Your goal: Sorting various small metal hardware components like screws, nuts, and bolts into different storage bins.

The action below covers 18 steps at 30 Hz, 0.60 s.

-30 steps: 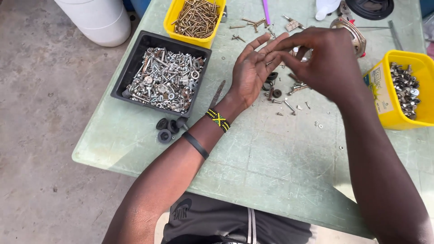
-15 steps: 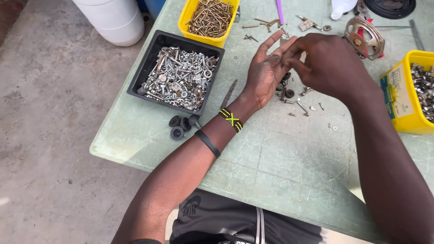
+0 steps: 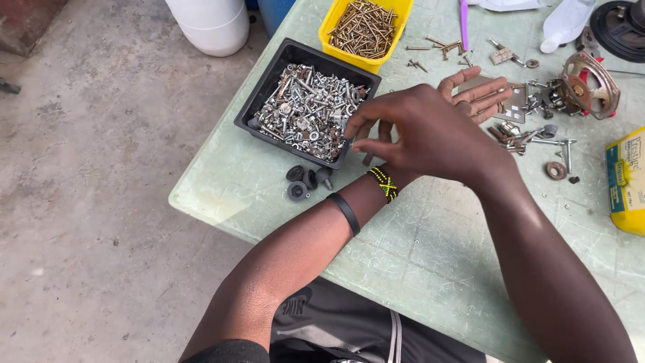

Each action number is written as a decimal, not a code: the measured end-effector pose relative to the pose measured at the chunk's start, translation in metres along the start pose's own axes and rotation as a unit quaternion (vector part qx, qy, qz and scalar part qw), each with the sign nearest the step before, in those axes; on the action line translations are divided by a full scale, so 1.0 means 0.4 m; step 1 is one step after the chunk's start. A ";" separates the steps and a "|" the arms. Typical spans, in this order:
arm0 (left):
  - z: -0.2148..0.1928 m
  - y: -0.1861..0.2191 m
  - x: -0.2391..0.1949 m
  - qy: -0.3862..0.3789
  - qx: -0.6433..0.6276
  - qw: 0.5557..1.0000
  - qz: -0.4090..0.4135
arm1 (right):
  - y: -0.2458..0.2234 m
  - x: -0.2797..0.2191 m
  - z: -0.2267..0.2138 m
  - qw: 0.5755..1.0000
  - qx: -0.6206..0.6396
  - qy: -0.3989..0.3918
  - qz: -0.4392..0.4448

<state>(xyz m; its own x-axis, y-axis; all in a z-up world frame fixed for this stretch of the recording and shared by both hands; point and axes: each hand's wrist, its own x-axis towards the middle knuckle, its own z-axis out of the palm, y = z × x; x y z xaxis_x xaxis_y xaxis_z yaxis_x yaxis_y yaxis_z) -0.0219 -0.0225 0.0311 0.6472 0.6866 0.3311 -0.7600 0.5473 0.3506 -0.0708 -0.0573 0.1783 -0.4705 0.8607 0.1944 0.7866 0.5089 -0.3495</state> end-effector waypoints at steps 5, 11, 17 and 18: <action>-0.101 -0.070 0.036 -0.063 0.064 0.996 0.020 | -0.017 0.052 0.026 0.998 0.009 0.052 -0.041; -0.055 -0.007 0.056 -0.008 0.074 0.997 0.004 | -0.023 0.030 -0.014 0.991 -0.038 0.127 -0.023; -0.011 0.032 0.046 0.070 0.104 0.992 -0.010 | 0.061 -0.102 -0.033 0.975 -0.118 0.185 0.048; -0.005 0.024 0.047 0.087 0.110 0.990 -0.016 | 0.080 -0.133 -0.038 0.969 -0.133 0.196 0.072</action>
